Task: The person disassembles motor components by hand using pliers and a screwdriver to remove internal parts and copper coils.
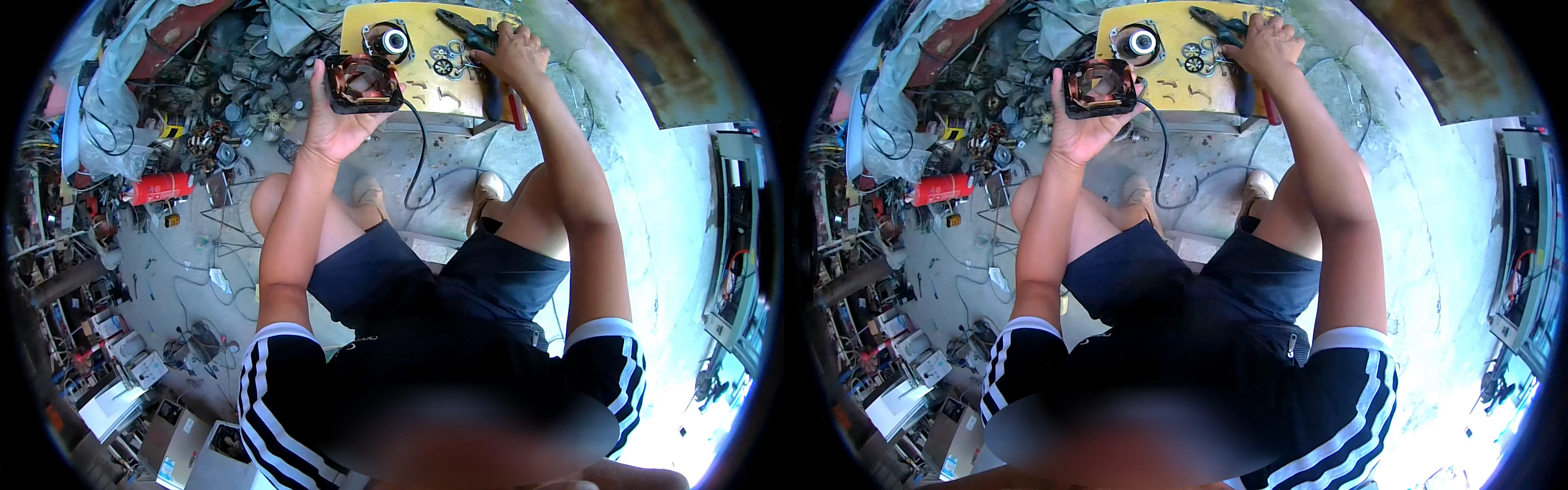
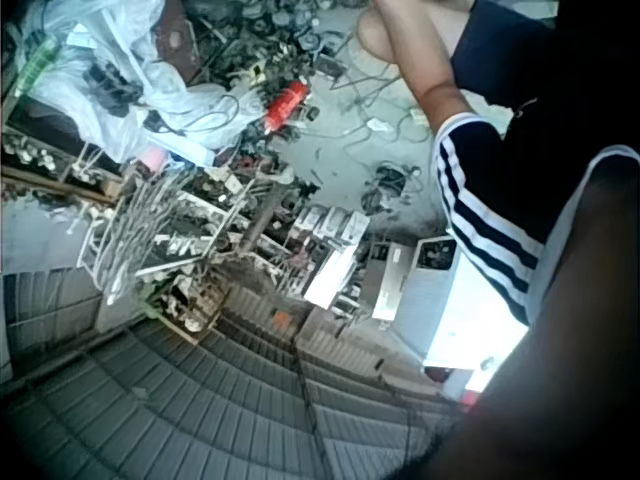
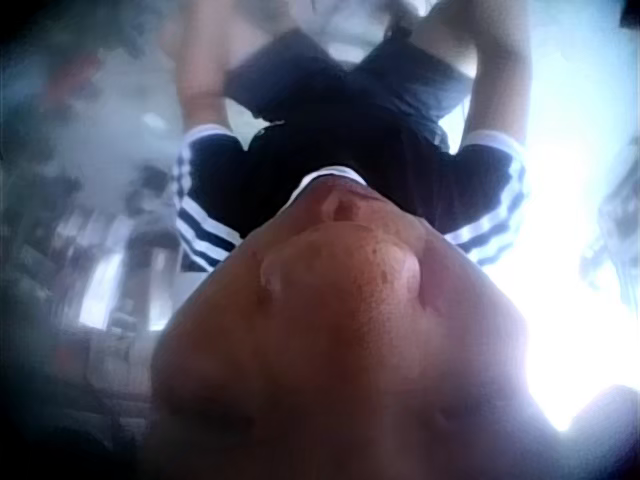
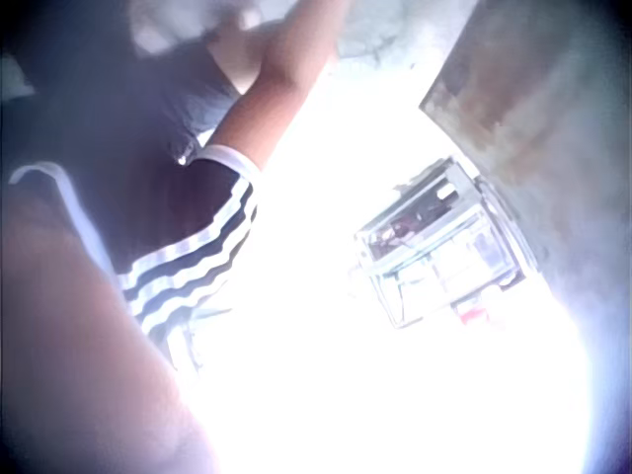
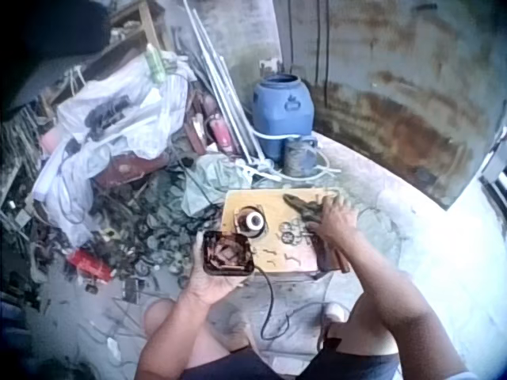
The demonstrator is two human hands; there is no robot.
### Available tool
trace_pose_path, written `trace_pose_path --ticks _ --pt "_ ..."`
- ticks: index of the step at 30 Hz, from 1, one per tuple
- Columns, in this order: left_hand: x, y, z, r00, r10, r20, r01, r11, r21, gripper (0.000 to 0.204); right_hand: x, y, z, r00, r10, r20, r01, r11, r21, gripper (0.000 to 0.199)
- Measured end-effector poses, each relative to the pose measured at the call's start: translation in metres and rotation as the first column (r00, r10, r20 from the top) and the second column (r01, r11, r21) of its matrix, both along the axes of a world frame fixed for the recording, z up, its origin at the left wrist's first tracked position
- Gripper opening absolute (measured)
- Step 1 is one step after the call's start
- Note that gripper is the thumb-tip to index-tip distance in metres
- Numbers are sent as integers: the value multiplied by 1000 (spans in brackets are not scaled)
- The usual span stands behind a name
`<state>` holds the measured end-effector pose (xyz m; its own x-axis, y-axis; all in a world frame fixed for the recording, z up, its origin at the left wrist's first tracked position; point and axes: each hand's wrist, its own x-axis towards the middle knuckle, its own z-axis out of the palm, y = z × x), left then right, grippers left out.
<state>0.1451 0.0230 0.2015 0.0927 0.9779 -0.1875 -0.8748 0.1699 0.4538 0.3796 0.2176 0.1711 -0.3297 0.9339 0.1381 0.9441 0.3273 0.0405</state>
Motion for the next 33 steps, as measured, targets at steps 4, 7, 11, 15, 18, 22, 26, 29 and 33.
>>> trace_pose_path --ticks 4,7,11,15,18,22,26,29,33 --pt "-9 3 -6 990 -72 118 64 996 69 86 3 1 -2 995 92 -29 -89 994 70 74" --pt "-9 5 -6 992 -41 121 37 999 38 88 3 3 -5 994 107 -33 -104 991 82 69" --pt "-3 5 0 959 -79 271 75 997 23 84 3 2 -6 992 122 -11 -121 990 68 65" --pt "-5 4 -4 940 -142 311 127 990 68 80 5 -6 1 993 83 -78 -78 995 64 65" --pt "-8 4 -10 922 -191 337 159 980 121 84 12 -17 9 973 46 -227 -34 998 59 65" --pt "-5 -1 -3 978 -98 186 110 992 -55 92 28 -23 31 697 -150 -701 -234 877 -420 68" --pt "1 -3 6 995 -59 79 68 991 -112 96 25 -59 57 201 -578 -791 -604 563 -564 58" --pt "-1 -2 5 997 -67 30 69 993 -100 98 22 -65 48 251 -560 -790 -709 449 -544 46" --pt "2 -1 9 988 -1 -153 -10 997 -71 97 20 -84 45 255 -563 -786 -770 373 -517 35"
